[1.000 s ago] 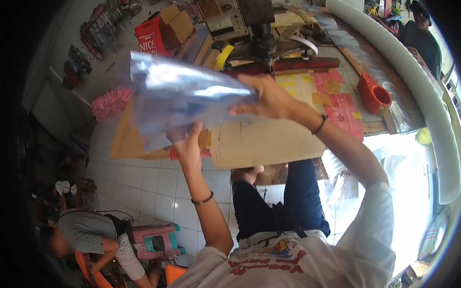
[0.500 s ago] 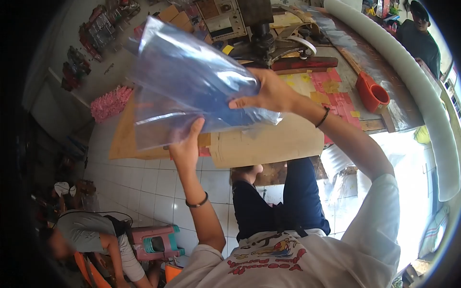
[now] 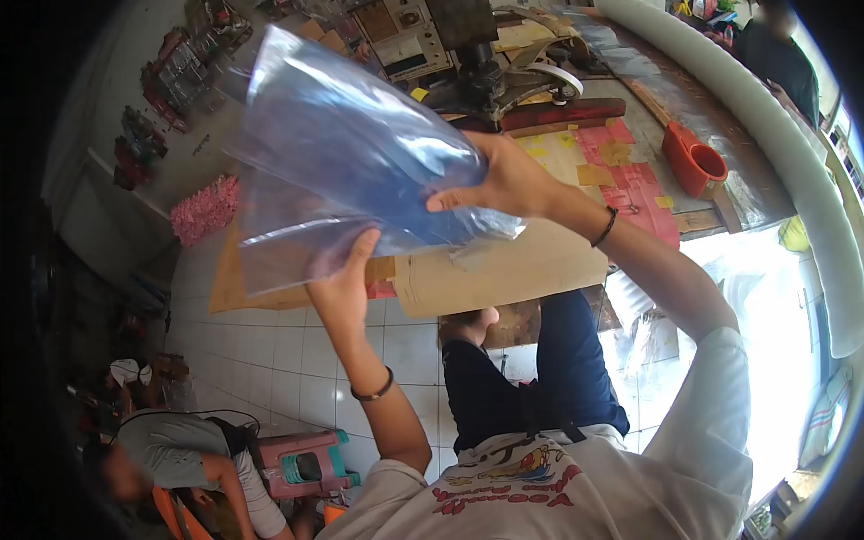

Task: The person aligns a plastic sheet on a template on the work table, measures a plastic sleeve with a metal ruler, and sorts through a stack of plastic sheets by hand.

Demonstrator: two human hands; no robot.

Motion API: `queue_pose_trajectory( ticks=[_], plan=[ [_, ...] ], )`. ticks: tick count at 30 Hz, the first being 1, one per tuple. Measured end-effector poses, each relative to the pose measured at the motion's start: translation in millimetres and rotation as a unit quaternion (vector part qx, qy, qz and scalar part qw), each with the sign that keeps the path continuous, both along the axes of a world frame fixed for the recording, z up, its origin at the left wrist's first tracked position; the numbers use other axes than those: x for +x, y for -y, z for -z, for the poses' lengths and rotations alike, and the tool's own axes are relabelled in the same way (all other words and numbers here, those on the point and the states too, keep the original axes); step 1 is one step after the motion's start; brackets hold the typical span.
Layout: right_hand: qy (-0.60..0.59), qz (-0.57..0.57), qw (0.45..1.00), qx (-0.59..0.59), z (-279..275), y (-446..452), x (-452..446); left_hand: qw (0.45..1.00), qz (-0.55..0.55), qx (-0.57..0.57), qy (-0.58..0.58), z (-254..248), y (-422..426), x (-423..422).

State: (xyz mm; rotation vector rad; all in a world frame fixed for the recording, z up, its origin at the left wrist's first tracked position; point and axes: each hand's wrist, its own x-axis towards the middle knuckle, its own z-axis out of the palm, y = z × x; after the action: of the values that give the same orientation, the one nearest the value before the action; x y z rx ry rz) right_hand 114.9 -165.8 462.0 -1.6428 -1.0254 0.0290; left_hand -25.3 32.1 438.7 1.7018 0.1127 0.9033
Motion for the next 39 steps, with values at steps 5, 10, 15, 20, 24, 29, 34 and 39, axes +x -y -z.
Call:
queue_pose_trajectory(
  ticks=[5, 10, 15, 20, 24, 29, 34, 39],
  plan=[
    [0.208, 0.036, 0.977, -0.016, -89, 12, -11, 0.987, 0.012, 0.007, 0.16, -38, -1, 16],
    [0.052, 0.076, 0.995, -0.048, 39, 21, 14, 0.964, -0.063, 0.259, 0.017, 92, -12, 37],
    [0.077, 0.049, 0.994, -0.066, -13, 8, 2, 0.993, 0.05, -0.11, -0.002, 26, -7, 13],
    [0.123, 0.036, 0.992, -0.016, -86, 14, -5, 0.991, 0.053, -0.039, 0.116, -39, -1, 21],
    [-0.027, 0.055, 0.998, 0.014, 45, 13, 31, 0.993, 0.035, -0.031, -0.108, 54, -10, 42],
    [-0.018, 0.02, 0.999, -0.033, 6, 5, 18, 0.997, 0.025, -0.064, -0.032, 17, 2, 17],
    [0.217, 0.075, 0.973, 0.009, -84, 15, 2, 0.988, 0.059, -0.075, 0.122, -41, 11, 16],
    [0.119, 0.134, 0.981, -0.081, 35, 23, 26, 0.981, 0.077, -0.168, -0.06, 60, 9, 48]
  ],
)
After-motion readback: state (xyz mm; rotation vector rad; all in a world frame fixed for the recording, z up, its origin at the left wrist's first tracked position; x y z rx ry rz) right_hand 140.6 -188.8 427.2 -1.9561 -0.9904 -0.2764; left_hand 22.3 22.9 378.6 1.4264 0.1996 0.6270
